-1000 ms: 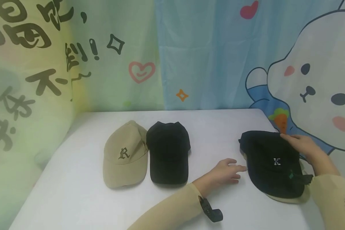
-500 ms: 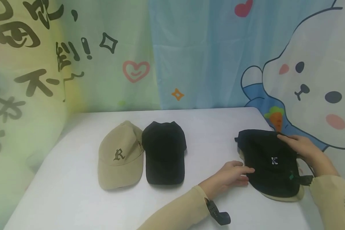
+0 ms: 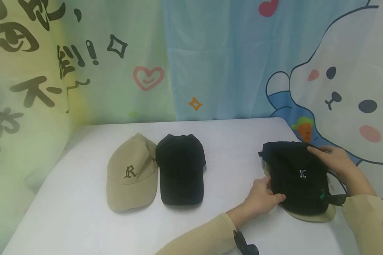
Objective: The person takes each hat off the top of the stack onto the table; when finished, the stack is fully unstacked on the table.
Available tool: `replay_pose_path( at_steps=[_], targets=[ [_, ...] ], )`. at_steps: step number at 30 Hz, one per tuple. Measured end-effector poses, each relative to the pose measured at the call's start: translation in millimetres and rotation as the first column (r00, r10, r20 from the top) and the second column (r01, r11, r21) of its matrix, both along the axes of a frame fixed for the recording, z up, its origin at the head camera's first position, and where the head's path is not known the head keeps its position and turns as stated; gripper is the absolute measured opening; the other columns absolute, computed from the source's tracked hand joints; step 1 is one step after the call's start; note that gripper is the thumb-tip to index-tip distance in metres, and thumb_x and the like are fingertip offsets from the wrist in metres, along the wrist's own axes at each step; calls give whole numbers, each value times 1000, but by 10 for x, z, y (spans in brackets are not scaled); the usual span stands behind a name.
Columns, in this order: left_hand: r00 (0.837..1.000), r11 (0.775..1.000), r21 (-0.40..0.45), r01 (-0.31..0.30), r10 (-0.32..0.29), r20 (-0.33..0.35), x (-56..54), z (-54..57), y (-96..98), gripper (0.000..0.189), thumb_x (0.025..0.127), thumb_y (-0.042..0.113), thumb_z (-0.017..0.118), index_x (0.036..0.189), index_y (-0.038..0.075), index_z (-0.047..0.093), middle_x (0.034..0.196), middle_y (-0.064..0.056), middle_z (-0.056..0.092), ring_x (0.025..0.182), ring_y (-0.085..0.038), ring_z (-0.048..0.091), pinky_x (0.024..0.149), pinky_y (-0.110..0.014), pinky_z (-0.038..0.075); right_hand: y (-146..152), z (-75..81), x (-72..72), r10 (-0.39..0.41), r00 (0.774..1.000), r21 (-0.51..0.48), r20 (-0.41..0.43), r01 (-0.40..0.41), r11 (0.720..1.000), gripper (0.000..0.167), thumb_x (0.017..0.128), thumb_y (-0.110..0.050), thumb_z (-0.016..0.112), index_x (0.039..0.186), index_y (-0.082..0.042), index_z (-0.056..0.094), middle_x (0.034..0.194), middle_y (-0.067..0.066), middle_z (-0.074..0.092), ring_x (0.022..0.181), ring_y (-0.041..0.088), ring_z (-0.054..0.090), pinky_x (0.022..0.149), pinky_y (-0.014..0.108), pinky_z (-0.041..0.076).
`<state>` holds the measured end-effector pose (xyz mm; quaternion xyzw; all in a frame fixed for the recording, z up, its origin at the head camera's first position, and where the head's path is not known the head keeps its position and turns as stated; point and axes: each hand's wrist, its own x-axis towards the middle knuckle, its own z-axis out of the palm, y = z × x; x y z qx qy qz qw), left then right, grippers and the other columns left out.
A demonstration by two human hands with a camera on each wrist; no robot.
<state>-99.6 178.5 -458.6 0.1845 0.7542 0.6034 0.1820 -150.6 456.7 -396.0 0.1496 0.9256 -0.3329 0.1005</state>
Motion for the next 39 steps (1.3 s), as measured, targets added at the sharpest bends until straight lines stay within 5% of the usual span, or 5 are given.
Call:
replay_pose_path(
  at_steps=[7,13,26,31,39],
  targets=[
    [982,986,53,-158,163,-94,1,-13,-29,42,84,9,76,124,14,62,104,6,49,78,2,54,67,-15,46,-102,60,-23,-26,995,1,-99,27,1000,92,99,-56,43,141,23,24,137,48,30,126,65,25,95,75,28],
    [953,942,192,-277,295,-73,-32,-8,-39,50,85,7,75,133,8,60,96,12,51,77,3,56,67,-15,48,-215,135,-41,-31,989,-17,-144,29,999,88,99,-56,46,143,19,29,142,46,27,130,65,22,97,75,25],
    [942,926,235,-296,324,-87,-94,-6,-204,54,86,2,75,137,9,59,100,10,55,83,1,60,64,-16,52,-353,250,-57,-22,981,-36,-192,16,999,88,98,-56,49,146,16,29,144,43,29,132,62,24,99,74,25],
    [932,928,236,-290,329,-150,-160,22,-388,56,86,1,74,139,9,57,101,6,57,86,-2,62,68,-16,52,-496,354,-80,-21,978,-21,-207,17,1000,90,96,-61,48,149,9,30,147,39,29,135,59,22,100,73,24],
    [921,917,228,-329,365,-139,-253,163,-784,57,86,-1,74,138,16,60,101,7,57,88,-5,61,71,-20,54,-832,483,-150,11,960,-99,-279,-40,994,83,97,-55,53,149,7,34,148,35,32,131,55,32,100,69,31]
  ],
)
